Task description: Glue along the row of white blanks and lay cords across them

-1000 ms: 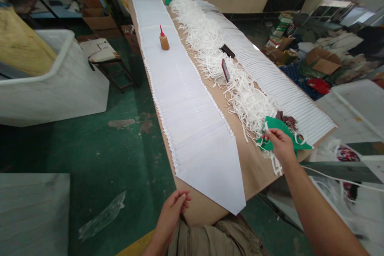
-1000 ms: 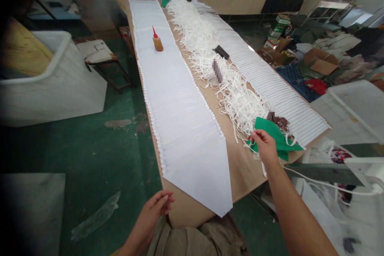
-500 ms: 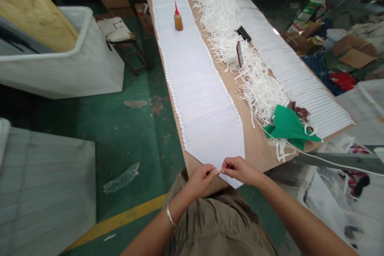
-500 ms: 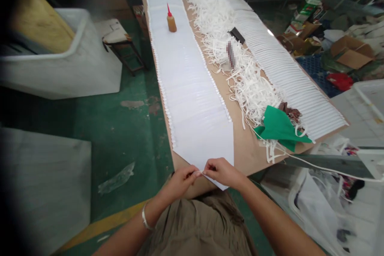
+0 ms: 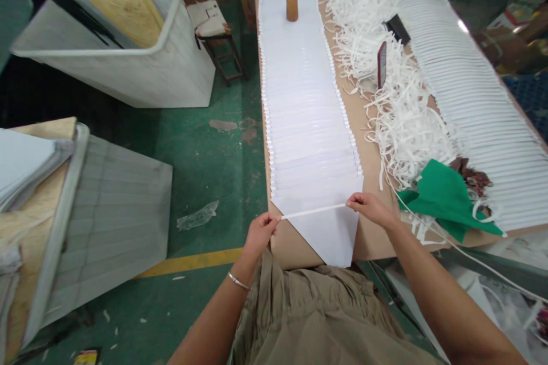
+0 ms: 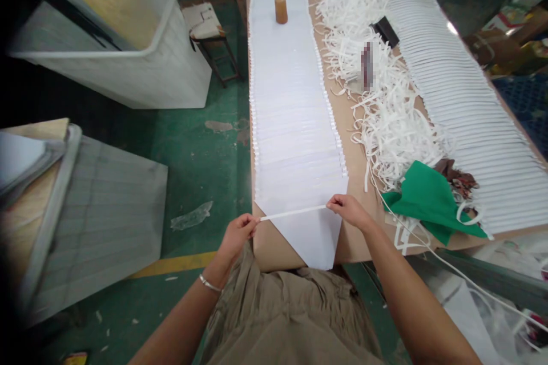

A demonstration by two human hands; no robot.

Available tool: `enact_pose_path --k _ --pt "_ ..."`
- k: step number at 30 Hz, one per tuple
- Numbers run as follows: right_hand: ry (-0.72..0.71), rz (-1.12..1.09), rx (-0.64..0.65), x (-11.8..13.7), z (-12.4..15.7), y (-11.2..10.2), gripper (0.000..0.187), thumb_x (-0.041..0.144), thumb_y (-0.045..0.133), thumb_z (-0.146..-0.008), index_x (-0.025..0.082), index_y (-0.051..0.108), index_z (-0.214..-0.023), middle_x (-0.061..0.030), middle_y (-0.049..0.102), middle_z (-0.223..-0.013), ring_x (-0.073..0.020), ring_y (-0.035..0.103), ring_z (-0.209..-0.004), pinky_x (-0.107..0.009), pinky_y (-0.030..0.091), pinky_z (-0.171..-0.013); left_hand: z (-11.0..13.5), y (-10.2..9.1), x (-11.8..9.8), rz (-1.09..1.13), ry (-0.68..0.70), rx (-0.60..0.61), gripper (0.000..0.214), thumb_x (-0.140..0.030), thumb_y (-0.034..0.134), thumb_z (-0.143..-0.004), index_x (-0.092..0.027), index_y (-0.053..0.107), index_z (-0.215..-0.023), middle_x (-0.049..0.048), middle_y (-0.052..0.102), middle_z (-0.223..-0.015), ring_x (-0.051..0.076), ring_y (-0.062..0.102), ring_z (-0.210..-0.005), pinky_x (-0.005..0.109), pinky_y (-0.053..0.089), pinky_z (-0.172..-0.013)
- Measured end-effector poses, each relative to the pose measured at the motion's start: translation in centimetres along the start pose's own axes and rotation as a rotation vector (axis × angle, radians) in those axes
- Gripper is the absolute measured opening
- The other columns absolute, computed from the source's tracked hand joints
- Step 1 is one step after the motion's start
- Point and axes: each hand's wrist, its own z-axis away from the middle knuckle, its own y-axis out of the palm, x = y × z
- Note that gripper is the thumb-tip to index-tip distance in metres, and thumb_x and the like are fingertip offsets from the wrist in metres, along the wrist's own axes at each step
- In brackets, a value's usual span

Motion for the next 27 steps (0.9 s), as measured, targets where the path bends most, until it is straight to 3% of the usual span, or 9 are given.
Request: enact_pose_path --k 5,13,20,27 --pt "0.042 0.021 -0.131 -2.3 -1.1 -1.9 0.039 0.058 0.068 -0.074 0.020 0.061 -0.066 0.0022 0.057 -0.060 -0.0143 0.048 -0.059 -0.028 0.035 -0.058 -2.6 0.6 0.8 -0.040 0.025 -0.048 0.035 -0.049 0.069 -0.075 -0.018 0.056 -0.064 -0.0036 0.050 -0.055 0.011 0.043 -0.054 0.022 0.034 -0.056" --pt "0.089 -0.015 -0.221 -3.5 -2.4 -3.8 0.039 0.059 0.067 -0.073 0.021 0.059 -0.066 0.0020 0.058 -0.057 -0.0139 0.047 -0.054 -0.028 0.036 -0.056 -4.9 0.6 1.6 -0.047 -0.012 -0.035 0.036 -0.053 0.064 -0.073 -0.017 0.060 -0.067 0.0006 0.058 -0.061 0.012 0.046 -0.056 0.023 0.034 -0.056" --pt "0.114 -0.051 -0.240 -3.8 -3.7 -4.4 0.039 0.059 0.063 -0.076 0.021 0.059 -0.066 0.0008 0.059 -0.056 -0.0134 0.048 -0.052 -0.028 0.037 -0.054 -5.3 1.5 1.2 -0.101 0.019 -0.153 0.034 -0.052 0.067 -0.071 -0.019 0.057 -0.065 -0.0026 0.051 -0.057 0.013 0.045 -0.057 0.025 0.036 -0.060" --pt "0.142 -0.041 -0.328 -5.5 -5.3 -4.1 0.034 0.054 0.062 -0.080 0.022 0.059 -0.067 0.0010 0.060 -0.056 -0.0149 0.053 -0.053 -0.029 0.041 -0.056 -6.4 2.7 0.9 -0.142 0.010 -0.197 0.026 -0.043 0.062 -0.076 -0.017 0.063 -0.073 -0.0003 0.059 -0.065 0.015 0.053 -0.063 0.026 0.042 -0.065"
